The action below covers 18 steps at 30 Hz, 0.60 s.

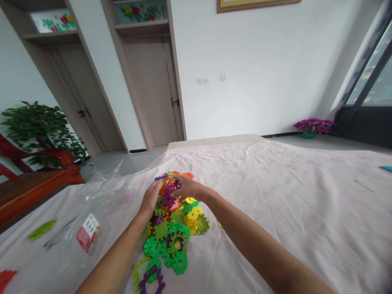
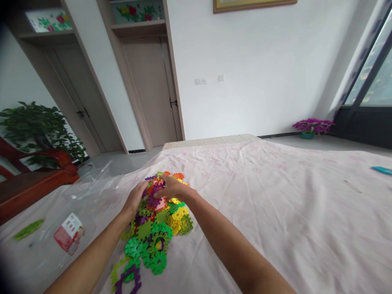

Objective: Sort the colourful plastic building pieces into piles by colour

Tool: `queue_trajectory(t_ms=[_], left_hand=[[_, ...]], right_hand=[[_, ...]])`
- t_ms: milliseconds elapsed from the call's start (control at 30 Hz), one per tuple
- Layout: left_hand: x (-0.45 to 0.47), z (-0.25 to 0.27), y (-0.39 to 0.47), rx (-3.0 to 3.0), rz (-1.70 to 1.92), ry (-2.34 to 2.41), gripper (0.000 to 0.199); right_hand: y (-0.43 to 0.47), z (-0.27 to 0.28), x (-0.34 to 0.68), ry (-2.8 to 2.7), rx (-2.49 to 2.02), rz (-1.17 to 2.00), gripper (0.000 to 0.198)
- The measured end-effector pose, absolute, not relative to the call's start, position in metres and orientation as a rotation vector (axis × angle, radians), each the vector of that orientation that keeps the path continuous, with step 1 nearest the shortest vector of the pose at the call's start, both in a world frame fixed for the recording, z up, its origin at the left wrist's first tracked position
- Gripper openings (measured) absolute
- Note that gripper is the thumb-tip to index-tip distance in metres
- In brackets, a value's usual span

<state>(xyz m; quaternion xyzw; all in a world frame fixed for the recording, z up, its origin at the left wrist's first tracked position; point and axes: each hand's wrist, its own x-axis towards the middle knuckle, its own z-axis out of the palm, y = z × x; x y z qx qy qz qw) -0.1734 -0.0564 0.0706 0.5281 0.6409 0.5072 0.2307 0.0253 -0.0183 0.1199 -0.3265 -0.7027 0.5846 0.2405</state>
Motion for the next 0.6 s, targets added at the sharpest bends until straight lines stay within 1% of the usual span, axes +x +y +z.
queue_trajectory(t_ms=[67, 133, 200, 267, 367, 467, 600], left_hand=[[-0.186, 0.066, -0.066, 1.544, 1.282, 1.859, 0.059], [-0.195, 0.060, -0.079, 1.642, 1.094, 1.948, 0.066], [-0.199, 0.053, -0.092, 1.677, 0.915, 1.999, 0.075], [-0.200, 0.046, -0.105, 1.695, 0.807, 2.035, 0.079], [-0.194, 0.039, -0.118, 1.722, 0.753, 2.083, 0.081], [-0.181, 0.040, -0.124, 1.705, 0.739, 2.145, 0.082], [-0.165, 0.043, -0.122, 1.744, 0.746, 2.165, 0.078]], right_hand=[[-0.016, 0.116, 0.038, -2.082, -1.015, 1.389, 0.084], [-0.013, 0.112, 0.055, -2.243, -1.162, 1.118, 0.089], [-0.012, 0.106, 0.074, -2.389, -1.295, 0.937, 0.097], [-0.016, 0.100, 0.090, -2.529, -1.352, 0.918, 0.099], [-0.029, 0.088, 0.104, -2.654, -1.373, 0.946, 0.103], [-0.044, 0.077, 0.100, -2.620, -1.397, 0.887, 0.107], [-0.055, 0.064, 0.079, -2.478, -1.410, 0.847, 0.102]])
